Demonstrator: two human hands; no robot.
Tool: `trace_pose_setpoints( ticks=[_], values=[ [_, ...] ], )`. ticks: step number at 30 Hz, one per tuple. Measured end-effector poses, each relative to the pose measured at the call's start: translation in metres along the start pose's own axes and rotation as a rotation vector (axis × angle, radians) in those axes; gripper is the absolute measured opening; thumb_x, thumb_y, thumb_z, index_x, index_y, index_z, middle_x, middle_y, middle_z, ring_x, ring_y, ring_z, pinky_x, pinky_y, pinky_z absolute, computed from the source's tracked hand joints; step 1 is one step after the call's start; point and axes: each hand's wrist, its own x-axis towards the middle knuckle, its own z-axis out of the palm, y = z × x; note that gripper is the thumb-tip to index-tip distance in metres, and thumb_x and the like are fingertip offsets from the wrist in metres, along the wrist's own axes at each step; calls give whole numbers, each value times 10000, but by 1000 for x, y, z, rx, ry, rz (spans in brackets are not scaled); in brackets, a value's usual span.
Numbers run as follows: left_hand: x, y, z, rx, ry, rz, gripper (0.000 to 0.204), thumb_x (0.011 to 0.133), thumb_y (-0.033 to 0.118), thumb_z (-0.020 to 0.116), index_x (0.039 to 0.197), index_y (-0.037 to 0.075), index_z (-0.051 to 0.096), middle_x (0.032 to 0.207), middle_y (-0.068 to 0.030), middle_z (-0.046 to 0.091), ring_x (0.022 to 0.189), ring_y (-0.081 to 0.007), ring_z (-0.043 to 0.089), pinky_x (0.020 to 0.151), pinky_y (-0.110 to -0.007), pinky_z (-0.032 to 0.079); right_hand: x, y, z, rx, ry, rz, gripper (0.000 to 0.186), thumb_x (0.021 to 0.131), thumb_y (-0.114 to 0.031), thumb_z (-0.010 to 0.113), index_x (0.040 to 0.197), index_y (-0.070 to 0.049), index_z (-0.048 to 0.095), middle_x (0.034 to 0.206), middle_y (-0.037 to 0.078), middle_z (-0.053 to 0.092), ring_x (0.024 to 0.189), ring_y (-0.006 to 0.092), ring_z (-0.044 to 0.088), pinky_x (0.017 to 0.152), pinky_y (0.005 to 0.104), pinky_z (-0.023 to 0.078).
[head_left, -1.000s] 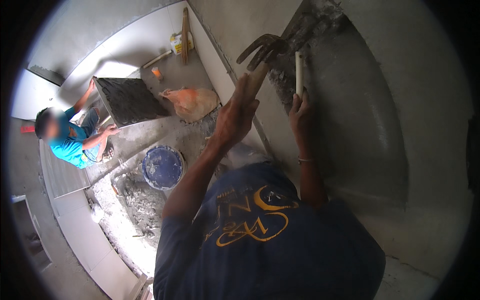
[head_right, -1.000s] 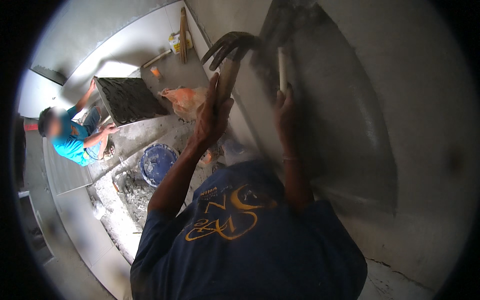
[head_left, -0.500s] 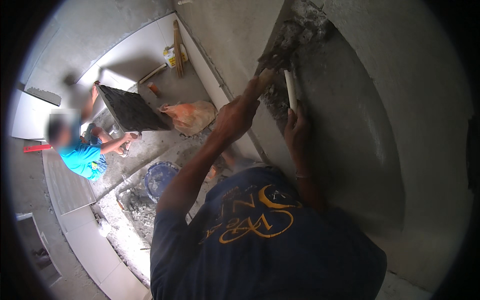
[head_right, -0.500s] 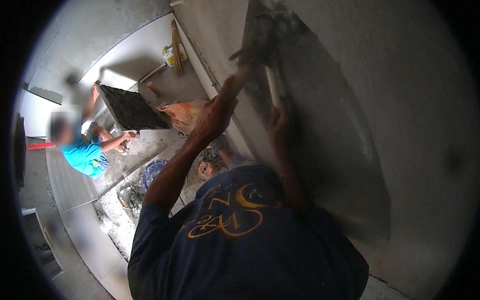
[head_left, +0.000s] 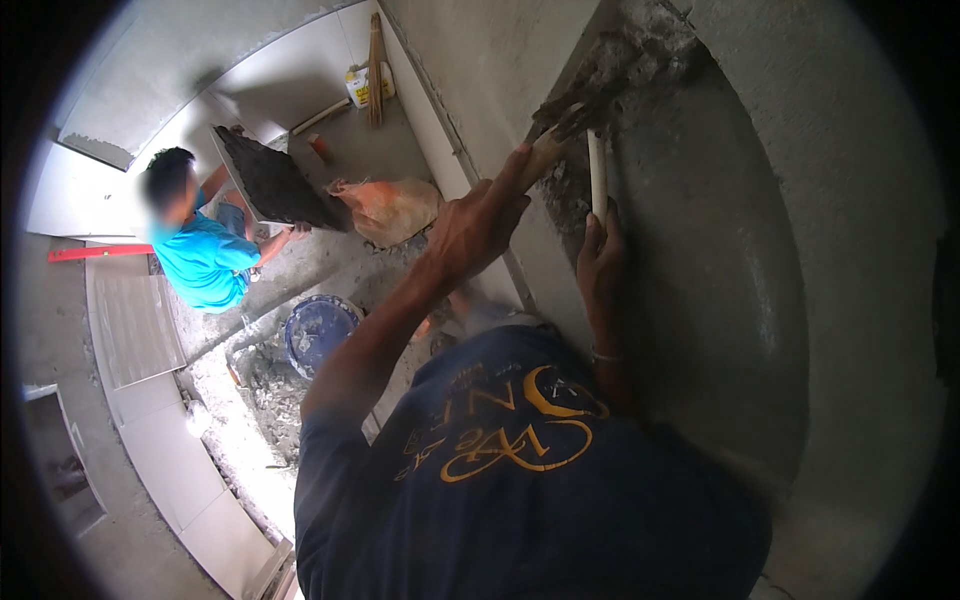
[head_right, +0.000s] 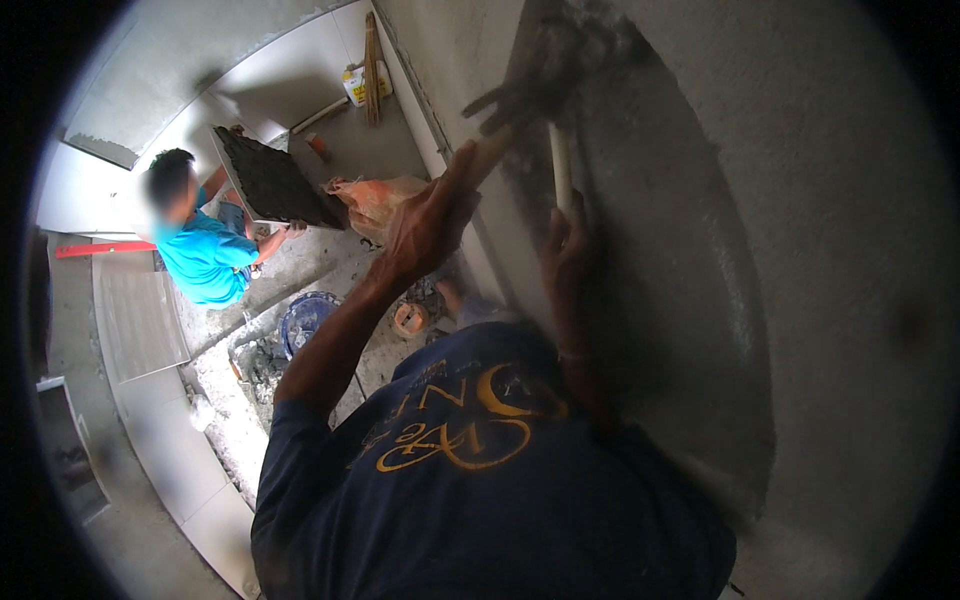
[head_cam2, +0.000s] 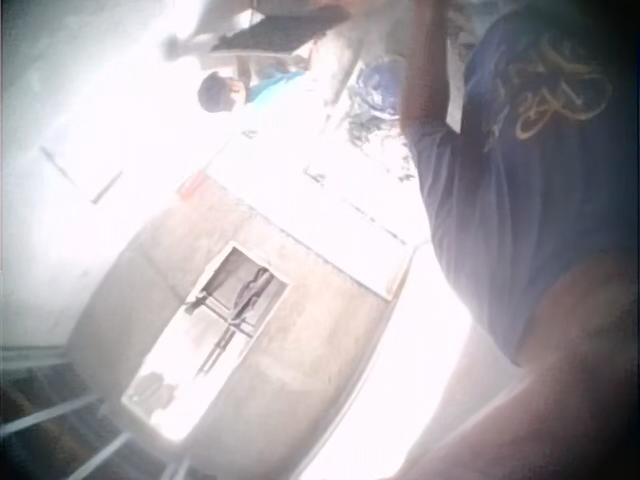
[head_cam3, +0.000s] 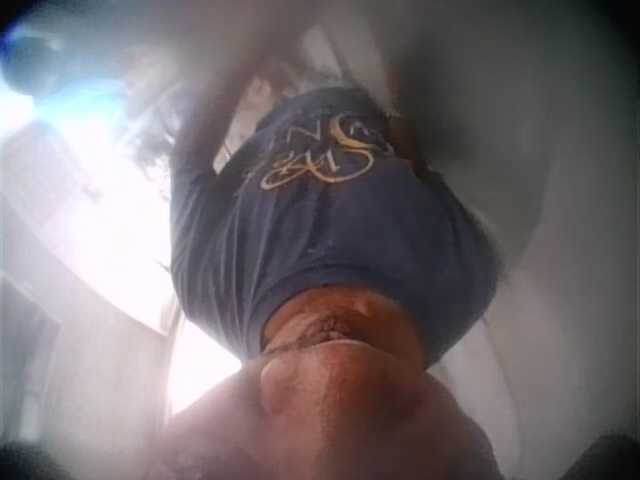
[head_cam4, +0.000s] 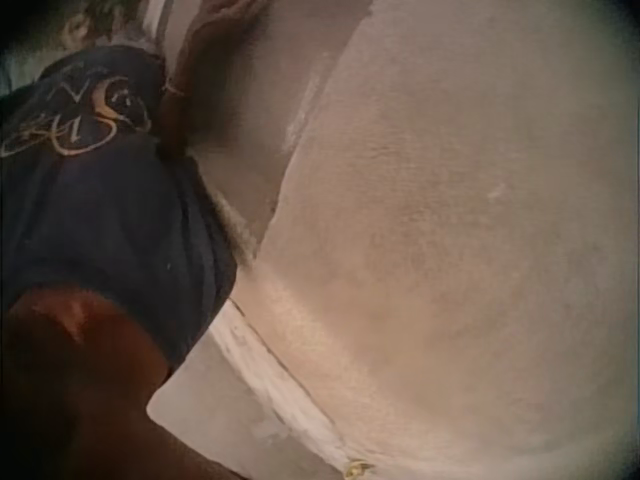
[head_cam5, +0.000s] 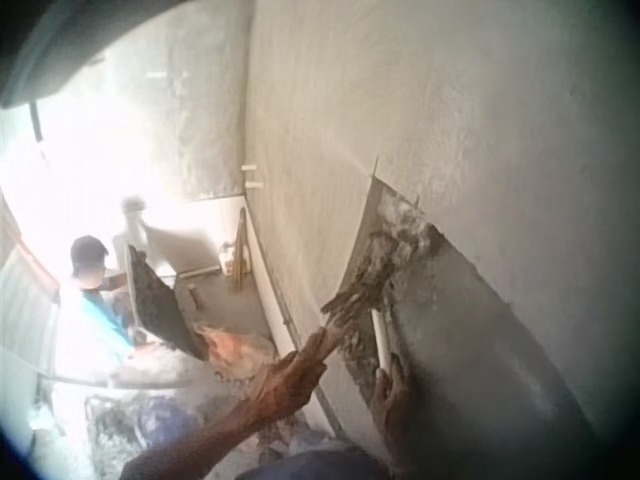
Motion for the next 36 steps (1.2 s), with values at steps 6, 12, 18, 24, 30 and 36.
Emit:
trace_pose_setpoints(
  ticks=[6, 12, 18, 24, 30, 36],
  values=[
    [-4, -10, 13, 43, 91, 167, 709, 847, 142, 661, 1455, 145, 298, 808, -132, 623, 629, -323, 635, 531, -407, 516, -1, 1, 2, 14, 7, -2, 366, 971, -222, 493, 1239, 21, 547, 1135, 233, 621, 1029, 342, 627, 836, 359, 504],
    [-10, -17, 11, -6, -7, -4, 677, 845, 156, 667, 1434, 114, 336, 881, -135, 637, 666, -338, 652, 532, -404, 524, -2, 14, 9, 92, -48, 24, 415, 983, -224, 472, 1304, 38, 482, 1125, 274, 601, 1056, 343, 614, 852, 368, 476],
    [13, -7, 28, -39, 158, 159, 673, 876, 181, 634, 1457, 194, 294, 837, -165, 645, 674, -350, 656, 532, -414, 517, 14, 36, 16, 95, -73, 105, 398, 981, -243, 477, 1260, 37, 516, 957, 240, 626, 880, 332, 620, 763, 374, 477],
    [38, -41, 44, 86, -146, -77, 651, 910, 274, 596, 1471, 268, 264, 793, -136, 617, 631, -318, 640, 511, -421, 495, 40, 68, 36, 107, -59, 68, 407, 980, -300, 485, 1181, 47, 555, 755, 156, 584, 651, 223, 550, 629, 331, 450],
    [40, -18, 54, -22, 133, 179, 668, 895, 273, 614, 1468, 266, 271, 784, -123, 616, 621, -323, 633, 514, -433, 492, 39, 78, 33, 198, -137, 195, 385, 976, -312, 493, 1086, 48, 577, 699, 79, 547, 631, 155, 521, 603, 321, 438],
    [36, -57, 78, 143, -153, -83, 681, 862, 205, 650, 1454, 202, 314, 789, -92, 608, 586, -292, 622, 497, -396, 501, 45, 112, 48, 172, -141, 142, 381, 975, -302, 483, 1077, 52, 577, 748, 123, 561, 689, 224, 546, 641, 346, 446]
  ],
)
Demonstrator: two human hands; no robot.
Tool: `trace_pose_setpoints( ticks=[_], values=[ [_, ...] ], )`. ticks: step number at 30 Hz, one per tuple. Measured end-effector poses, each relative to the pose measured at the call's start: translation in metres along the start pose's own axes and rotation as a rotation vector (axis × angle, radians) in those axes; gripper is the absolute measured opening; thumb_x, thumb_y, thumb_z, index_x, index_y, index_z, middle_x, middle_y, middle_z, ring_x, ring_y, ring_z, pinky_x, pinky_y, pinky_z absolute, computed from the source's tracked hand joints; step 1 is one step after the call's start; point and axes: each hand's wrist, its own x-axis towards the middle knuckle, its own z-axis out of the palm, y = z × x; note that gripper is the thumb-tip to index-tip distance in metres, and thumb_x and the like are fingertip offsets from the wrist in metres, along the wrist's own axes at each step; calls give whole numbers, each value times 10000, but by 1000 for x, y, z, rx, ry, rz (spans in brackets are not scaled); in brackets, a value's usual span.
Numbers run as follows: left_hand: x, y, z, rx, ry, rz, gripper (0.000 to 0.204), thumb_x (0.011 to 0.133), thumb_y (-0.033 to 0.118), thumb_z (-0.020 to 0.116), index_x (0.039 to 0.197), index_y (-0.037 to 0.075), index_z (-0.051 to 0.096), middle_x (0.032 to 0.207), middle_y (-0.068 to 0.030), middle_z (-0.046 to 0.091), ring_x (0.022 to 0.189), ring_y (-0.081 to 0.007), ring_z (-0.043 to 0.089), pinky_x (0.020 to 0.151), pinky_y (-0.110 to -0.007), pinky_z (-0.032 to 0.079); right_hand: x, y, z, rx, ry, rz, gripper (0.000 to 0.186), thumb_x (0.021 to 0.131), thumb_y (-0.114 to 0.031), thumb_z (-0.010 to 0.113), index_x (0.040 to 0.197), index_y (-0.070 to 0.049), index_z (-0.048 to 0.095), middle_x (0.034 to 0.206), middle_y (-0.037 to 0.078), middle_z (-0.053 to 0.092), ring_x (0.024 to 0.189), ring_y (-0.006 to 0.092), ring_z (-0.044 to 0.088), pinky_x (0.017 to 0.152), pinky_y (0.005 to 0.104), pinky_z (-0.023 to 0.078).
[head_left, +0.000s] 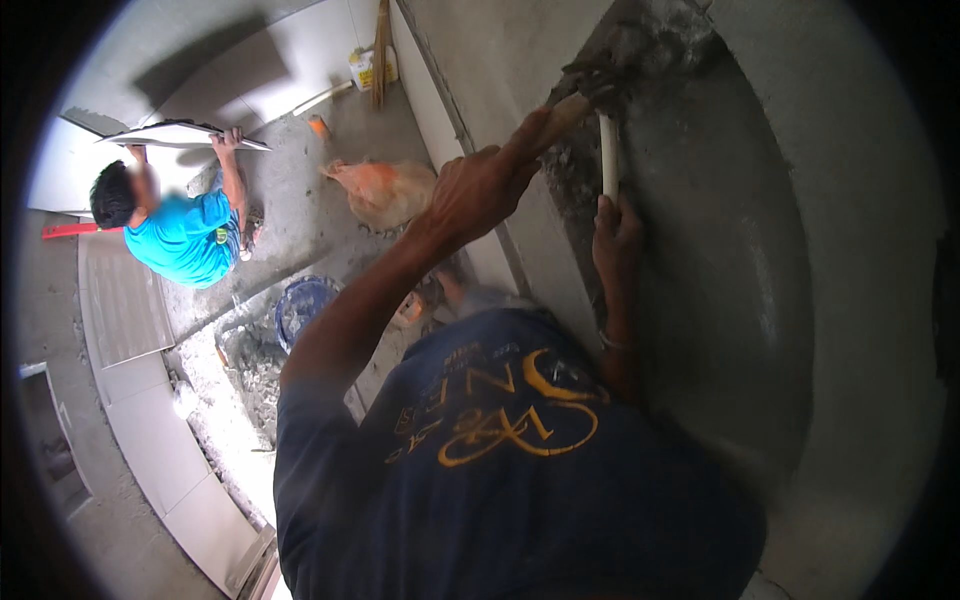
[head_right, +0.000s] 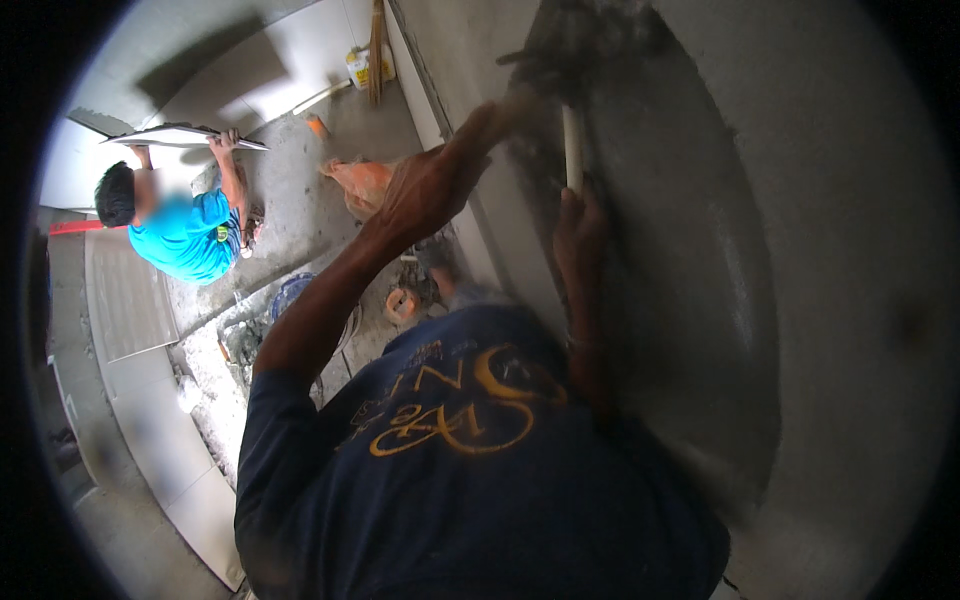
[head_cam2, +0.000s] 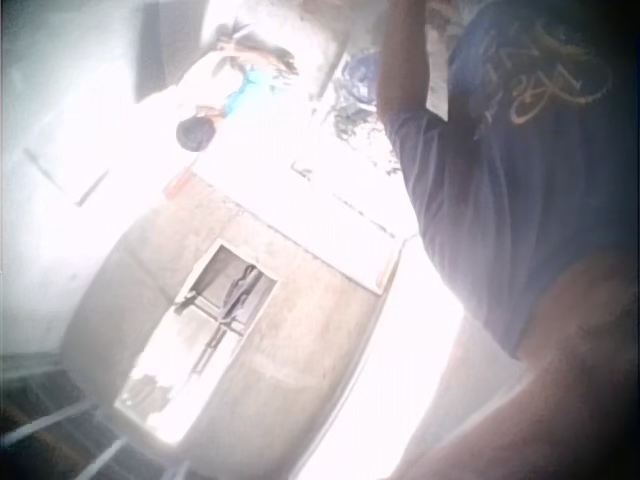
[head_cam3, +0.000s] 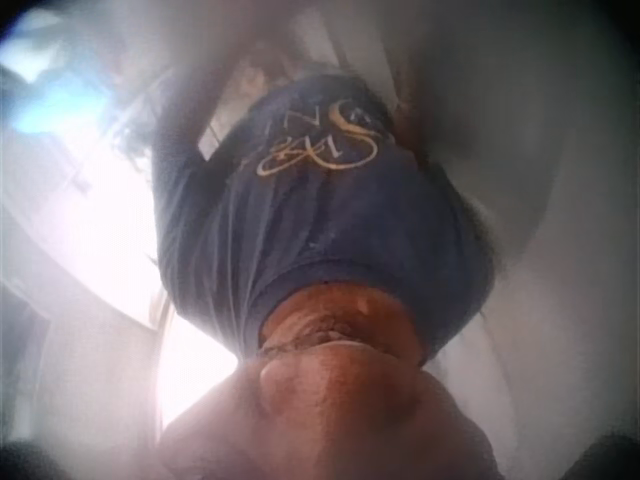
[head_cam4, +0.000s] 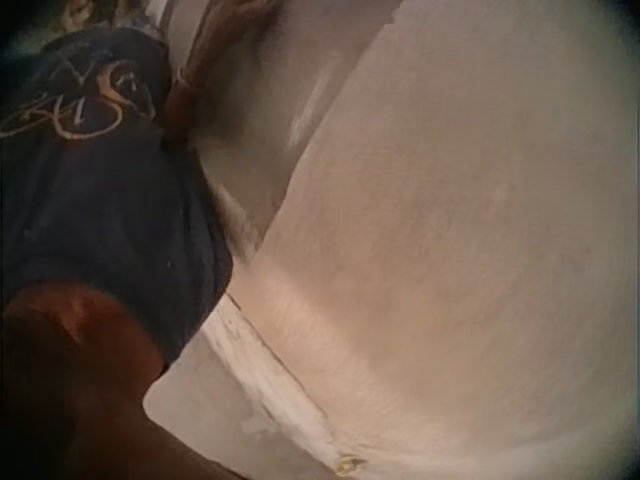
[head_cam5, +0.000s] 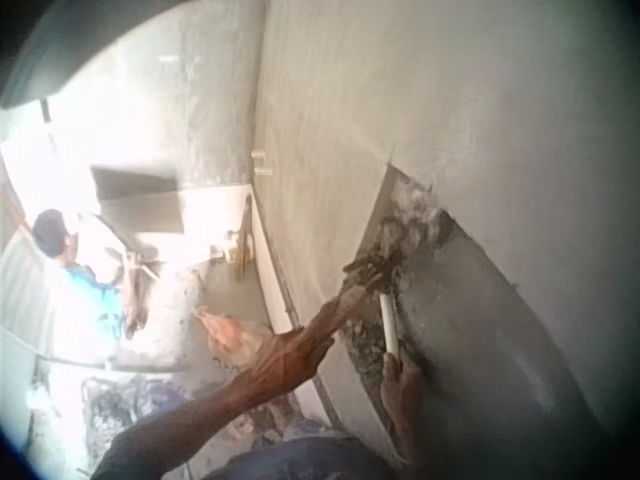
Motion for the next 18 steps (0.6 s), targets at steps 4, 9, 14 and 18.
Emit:
trace_pose_setpoints(
  ticks=[4, 9, 14, 18],
  values=[
    [-4, 22, 4, -73, 121, 134, 662, 892, 246, 604, 1466, 233, 274, 723, -117, 598, 596, -310, 632, 495, -410, 503, 1, 8, 1, 54, -76, 158, 418, 974, -285, 465, 1185, 67, 547, 920, 258, 626, 860, 390, 612, 760, 411, 464],
    [6, 19, 40, 7, 201, 214, 700, 906, 272, 588, 1489, 264, 201, 731, -148, 610, 626, -330, 644, 506, -433, 502, 7, 26, -5, 7, -103, 96, 379, 972, -280, 474, 1126, 55, 560, 848, 189, 586, 784, 310, 568, 705, 380, 446],
    [11, 5, 32, 63, -150, -88, 751, 879, 237, 631, 1492, 250, 198, 840, -160, 639, 653, -341, 646, 532, -425, 514, 9, 55, 8, 67, -31, 30, 325, 967, -280, 503, 986, 36, 578, 645, 38, 487, 572, 128, 462, 544, 308, 404],
    [11, 29, 31, -142, 232, 200, 709, 899, 244, 602, 1487, 262, 208, 853, -170, 649, 635, -351, 643, 529, -430, 503, 12, 47, 4, 153, -81, 100, 338, 970, -279, 489, 1052, 41, 559, 745, 104, 525, 673, 205, 503, 623, 337, 419]
  ],
)
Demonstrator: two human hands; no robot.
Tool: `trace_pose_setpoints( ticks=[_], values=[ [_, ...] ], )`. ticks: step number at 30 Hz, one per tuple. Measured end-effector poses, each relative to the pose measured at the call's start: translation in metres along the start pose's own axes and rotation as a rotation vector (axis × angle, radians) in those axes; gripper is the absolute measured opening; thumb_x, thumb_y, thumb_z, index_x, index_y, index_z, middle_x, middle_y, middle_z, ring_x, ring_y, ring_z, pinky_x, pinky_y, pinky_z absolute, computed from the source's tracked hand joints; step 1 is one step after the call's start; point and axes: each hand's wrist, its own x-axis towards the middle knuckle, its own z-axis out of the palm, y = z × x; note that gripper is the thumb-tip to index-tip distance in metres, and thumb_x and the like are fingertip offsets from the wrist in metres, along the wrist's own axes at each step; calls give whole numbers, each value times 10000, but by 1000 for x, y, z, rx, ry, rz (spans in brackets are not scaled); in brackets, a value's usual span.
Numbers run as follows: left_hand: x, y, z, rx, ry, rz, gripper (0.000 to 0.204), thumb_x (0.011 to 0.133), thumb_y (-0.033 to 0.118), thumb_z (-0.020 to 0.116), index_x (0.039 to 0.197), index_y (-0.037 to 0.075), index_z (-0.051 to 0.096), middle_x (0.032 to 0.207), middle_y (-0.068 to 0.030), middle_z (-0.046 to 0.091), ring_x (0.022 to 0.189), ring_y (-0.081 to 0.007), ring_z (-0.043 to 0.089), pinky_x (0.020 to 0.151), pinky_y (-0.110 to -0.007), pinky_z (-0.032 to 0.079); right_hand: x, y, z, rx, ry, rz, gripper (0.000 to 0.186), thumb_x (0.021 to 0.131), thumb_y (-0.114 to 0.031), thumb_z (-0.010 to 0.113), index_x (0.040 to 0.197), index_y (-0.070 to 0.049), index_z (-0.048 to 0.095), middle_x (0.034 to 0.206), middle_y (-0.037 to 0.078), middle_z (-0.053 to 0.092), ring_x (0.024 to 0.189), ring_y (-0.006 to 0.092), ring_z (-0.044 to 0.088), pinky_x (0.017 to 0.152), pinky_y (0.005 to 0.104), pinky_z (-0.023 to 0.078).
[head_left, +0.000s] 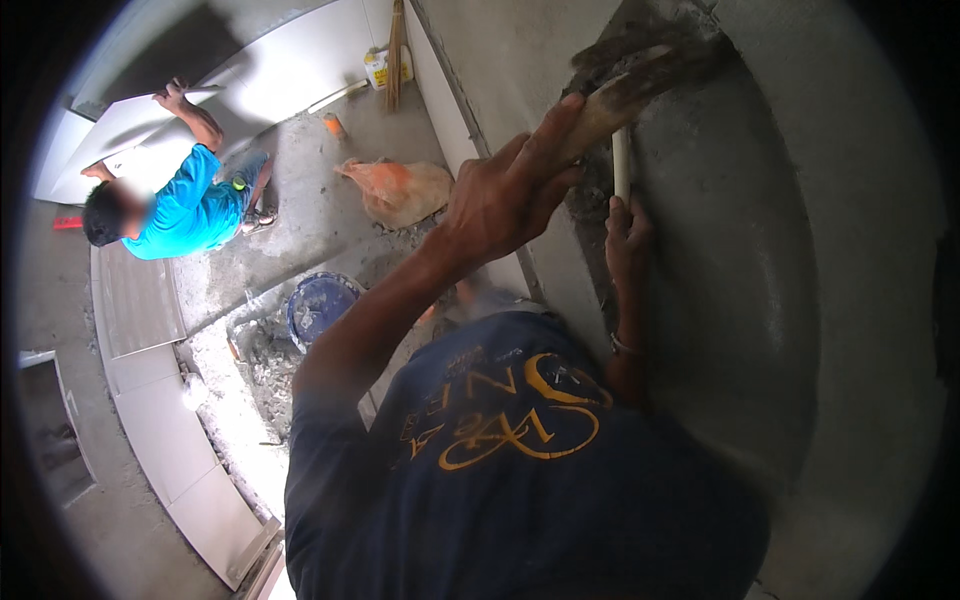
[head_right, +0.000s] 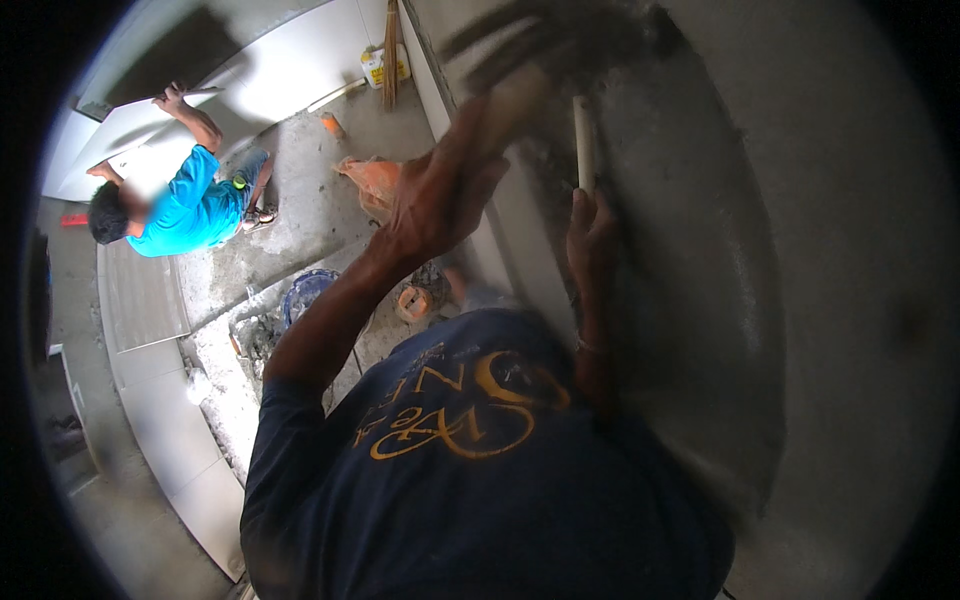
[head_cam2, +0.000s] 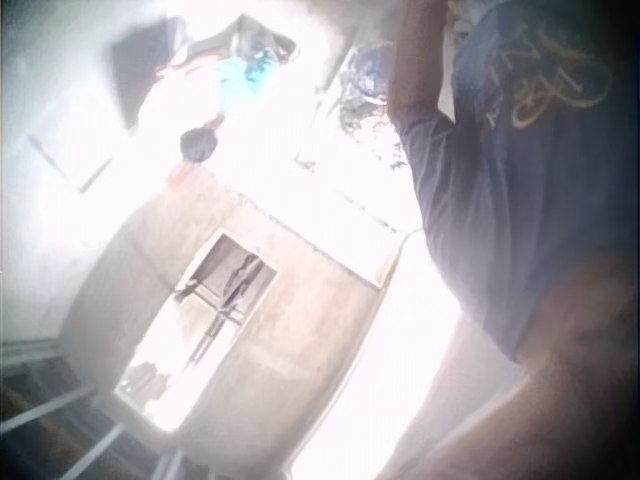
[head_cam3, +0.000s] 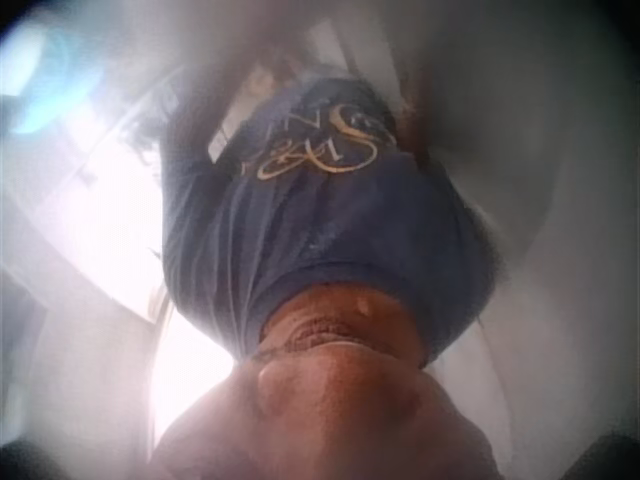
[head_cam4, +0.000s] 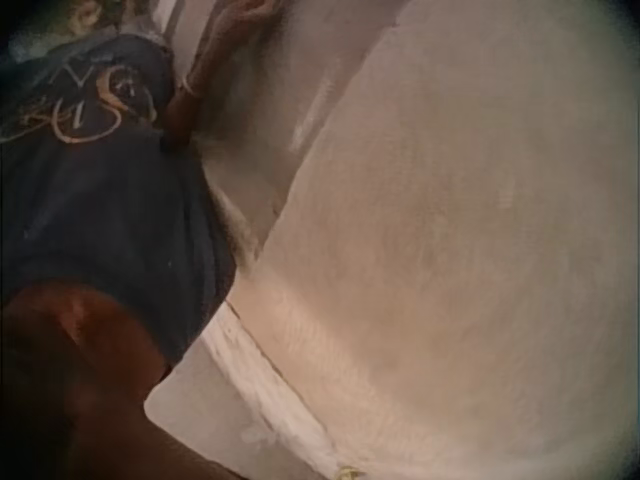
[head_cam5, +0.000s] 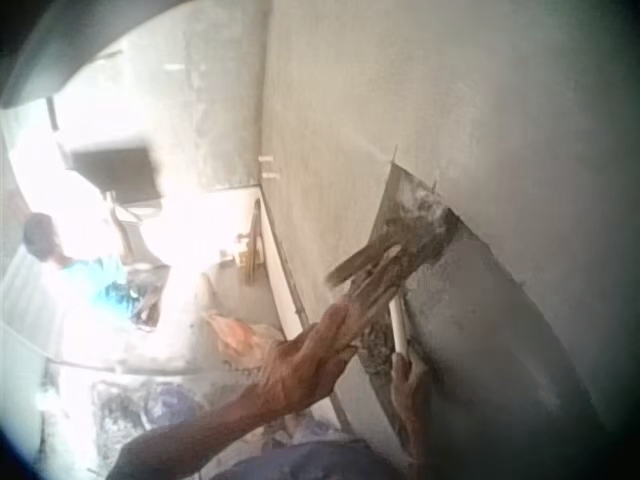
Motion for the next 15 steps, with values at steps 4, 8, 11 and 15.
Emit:
trace_pose_setpoints(
  ticks=[4, 8, 11, 15],
  values=[
    [-15, -18, 18, 145, -128, -95, 708, 888, 246, 615, 1481, 237, 228, 851, -168, 649, 626, -335, 647, 515, -421, 497, 2, -5, -7, -118, -54, 9, 418, 974, -282, 464, 1207, 58, 531, 926, 242, 623, 848, 357, 617, 774, 394, 465],
    [-25, -24, 11, 184, -399, -306, 713, 862, 252, 644, 1466, 213, 267, 813, -151, 636, 623, -315, 650, 504, -405, 501, -5, 17, 0, -120, -40, 14, 416, 973, -294, 469, 1176, 61, 546, 866, 235, 626, 795, 350, 625, 714, 395, 466],
    [-20, -9, 8, 77, -173, -92, 697, 860, 261, 647, 1454, 209, 285, 788, -144, 628, 610, -313, 646, 492, -406, 497, -4, 1, -3, -87, -22, 174, 411, 973, -301, 471, 1138, 63, 568, 833, 239, 631, 784, 364, 633, 693, 405, 468],
    [-18, 15, 9, 95, 110, 138, 694, 870, 267, 639, 1458, 211, 274, 792, -154, 634, 598, -315, 641, 489, -420, 495, -18, 5, -10, -102, -9, 39, 401, 974, -309, 476, 1084, 58, 593, 758, 203, 617, 711, 340, 618, 661, 402, 462]
  ],
)
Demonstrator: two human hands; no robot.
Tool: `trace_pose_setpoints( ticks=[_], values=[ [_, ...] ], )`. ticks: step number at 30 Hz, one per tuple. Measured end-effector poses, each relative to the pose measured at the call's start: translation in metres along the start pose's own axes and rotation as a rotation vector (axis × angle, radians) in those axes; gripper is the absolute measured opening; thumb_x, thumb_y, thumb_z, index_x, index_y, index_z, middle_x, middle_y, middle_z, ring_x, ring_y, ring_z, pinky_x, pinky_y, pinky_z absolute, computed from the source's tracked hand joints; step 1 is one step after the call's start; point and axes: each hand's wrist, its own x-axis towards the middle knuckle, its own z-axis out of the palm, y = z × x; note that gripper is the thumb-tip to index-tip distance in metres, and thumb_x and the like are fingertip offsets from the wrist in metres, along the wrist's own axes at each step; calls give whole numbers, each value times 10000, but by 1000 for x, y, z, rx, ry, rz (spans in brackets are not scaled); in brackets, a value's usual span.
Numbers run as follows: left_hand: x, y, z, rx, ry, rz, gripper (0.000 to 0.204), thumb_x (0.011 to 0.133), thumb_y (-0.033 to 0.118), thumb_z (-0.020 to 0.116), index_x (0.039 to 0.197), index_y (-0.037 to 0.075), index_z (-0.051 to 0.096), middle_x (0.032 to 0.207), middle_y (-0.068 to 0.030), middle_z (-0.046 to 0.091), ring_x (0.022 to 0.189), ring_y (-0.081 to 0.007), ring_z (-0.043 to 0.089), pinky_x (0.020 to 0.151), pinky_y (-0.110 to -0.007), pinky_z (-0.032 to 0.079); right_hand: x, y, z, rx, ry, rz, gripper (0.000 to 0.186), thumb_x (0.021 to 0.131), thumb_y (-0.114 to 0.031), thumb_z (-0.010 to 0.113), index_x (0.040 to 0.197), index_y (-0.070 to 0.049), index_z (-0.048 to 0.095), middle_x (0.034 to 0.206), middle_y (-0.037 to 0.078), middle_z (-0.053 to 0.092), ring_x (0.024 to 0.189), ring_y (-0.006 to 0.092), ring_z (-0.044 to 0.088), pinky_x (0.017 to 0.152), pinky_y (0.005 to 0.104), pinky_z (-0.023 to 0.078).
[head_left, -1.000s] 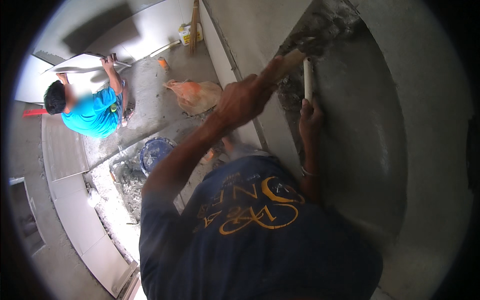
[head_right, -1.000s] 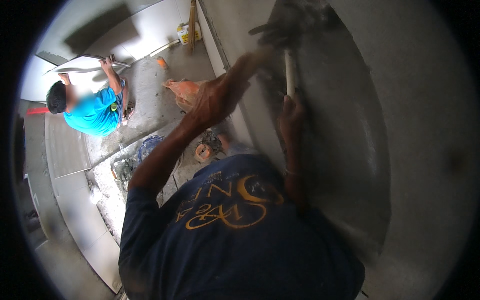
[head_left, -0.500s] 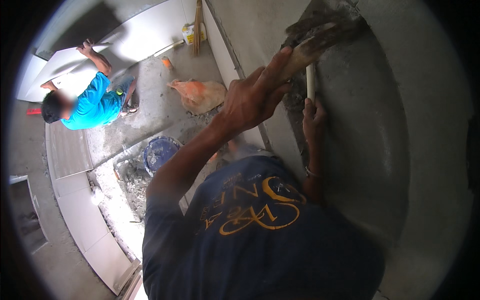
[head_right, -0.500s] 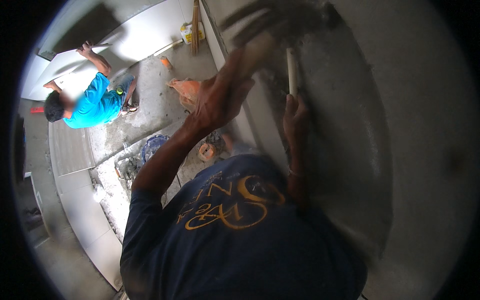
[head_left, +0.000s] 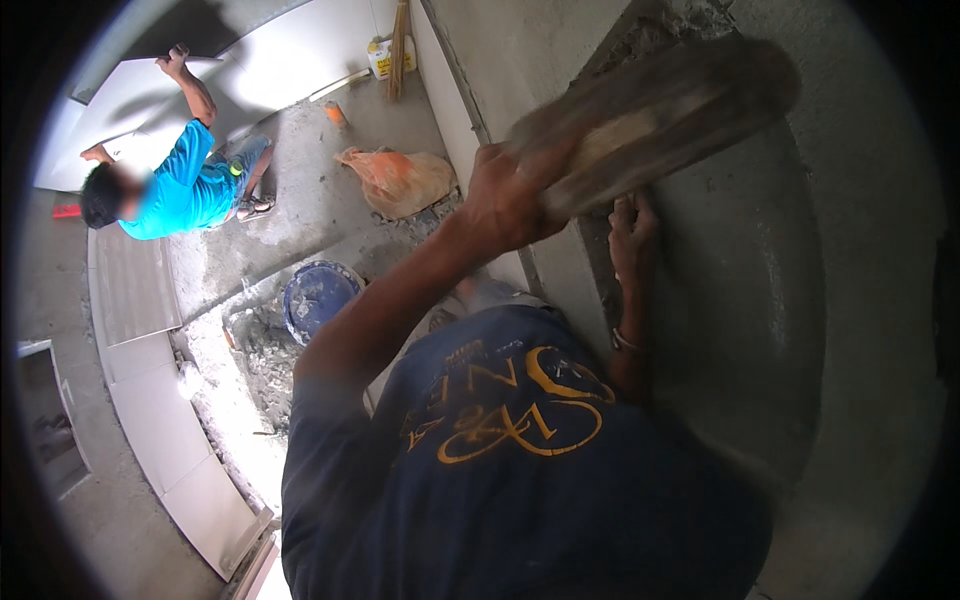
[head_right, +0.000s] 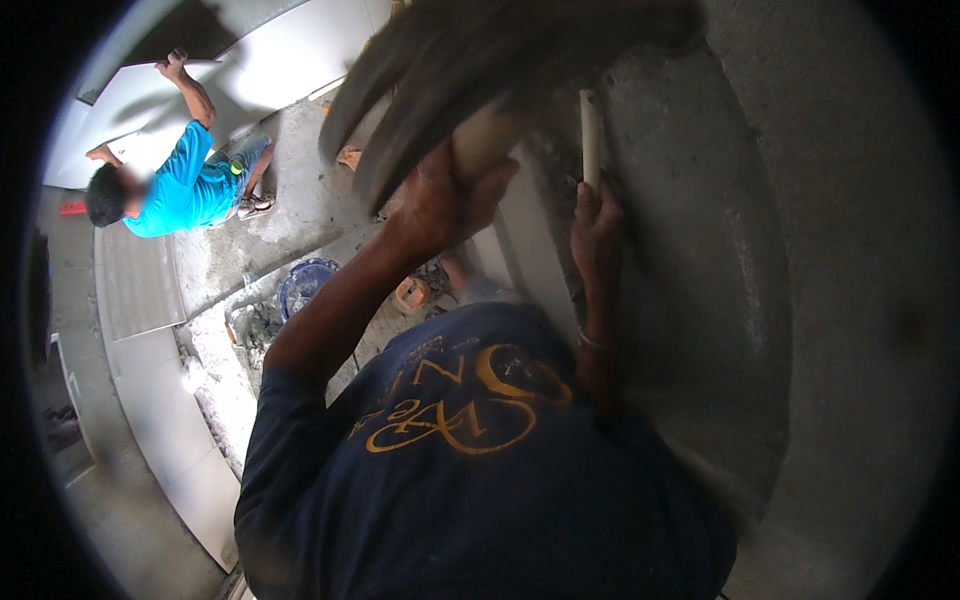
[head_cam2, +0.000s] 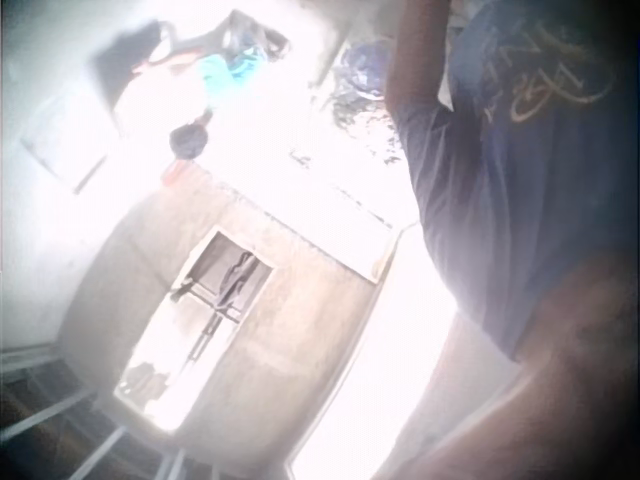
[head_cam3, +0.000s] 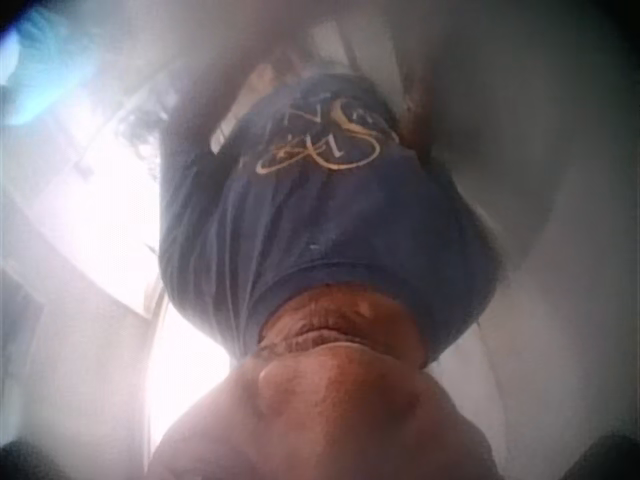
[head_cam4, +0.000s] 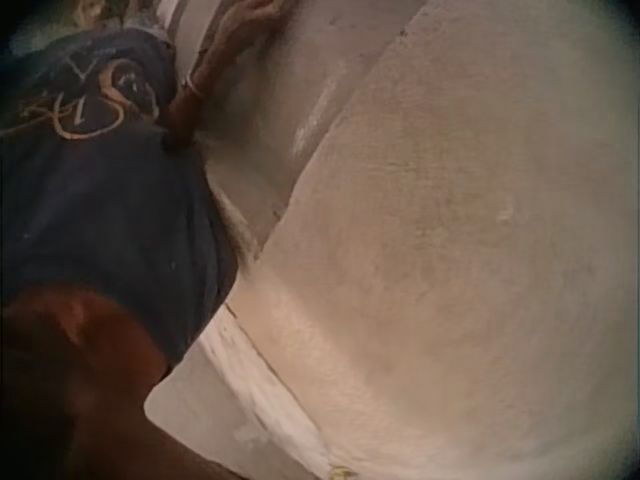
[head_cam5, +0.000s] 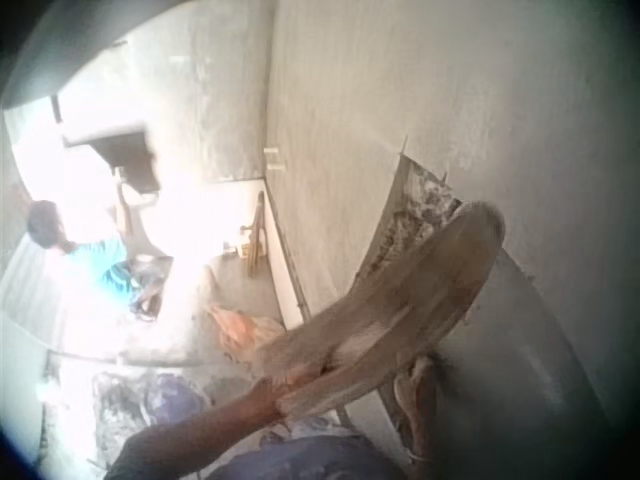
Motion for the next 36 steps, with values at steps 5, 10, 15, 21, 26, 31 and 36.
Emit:
trace_pose_setpoints(
  ticks=[5, 10, 15, 21, 26, 31, 36],
  values=[
    [-41, -20, 19, 121, -623, -450, 704, 895, 270, 612, 1474, 220, 214, 763, -179, 640, 625, -339, 646, 516, -444, 505, -21, 4, -9, 121, -98, 164, 387, 971, -296, 477, 1085, 53, 596, 733, 198, 594, 674, 312, 600, 647, 390, 459],
    [-53, 16, 13, 3, -341, -235, 745, 899, 255, 605, 1493, 243, 155, 899, -224, 661, 720, -413, 656, 615, -474, 530, -43, 44, 3, 34, -13, -40, 344, 974, -267, 467, 1079, 34, 593, 665, 91, 535, 597, 177, 529, 588, 332, 443],
    [-54, 41, 4, -86, -1, -307, 742, 881, 225, 623, 1467, 103, 185, 1015, -260, 632, 864, -401, 663, 725, -460, 541, -64, 42, -16, 462, 66, 131, 266, 982, -255, 464, 1047, -9, 542, 677, -14, 483, 549, 67, 445, 497, 250, 383],
    [-101, 53, 10, -235, 12, -640, 670, 894, 203, 590, 1434, 44, 226, 1043, -245, 624, 966, -354, 659, 788, -412, 525, -76, 51, -22, 465, 8, 104, 250, 996, -277, 465, 873, -60, 488, 656, -44, 422, 470, 13, 367, 389, 191, 297],
    [-131, 71, 19, -286, -173, -934, 669, 909, 224, 542, 1461, 27, 221, 973, -179, 642, 791, -219, 649, 666, -346, 517, -75, 67, -21, 187, 87, 42, 282, 992, -271, 480, 976, -1, 559, 662, -29, 426, 528, 46, 411, 444, 240, 361],
    [-130, 72, 21, -291, -227, -790, 687, 891, 208, 608, 1458, 77, 243, 995, -259, 649, 909, -367, 654, 737, -418, 536, -82, 56, -30, -146, 160, -148, 386, 962, -221, 508, 1260, 22, 535, 1060, 241, 639, 952, 347, 650, 765, 370, 515],
    [-117, 61, 25, -198, -169, -451, 709, 860, 194, 671, 1434, 46, 283, 927, -258, 661, 812, -411, 672, 660, -427, 553, -95, 28, -31, -250, 227, -192, 379, 942, -175, 538, 1273, 11, 529, 1057, 248, 639, 967, 356, 646, 768, 380, 523]
  ],
)
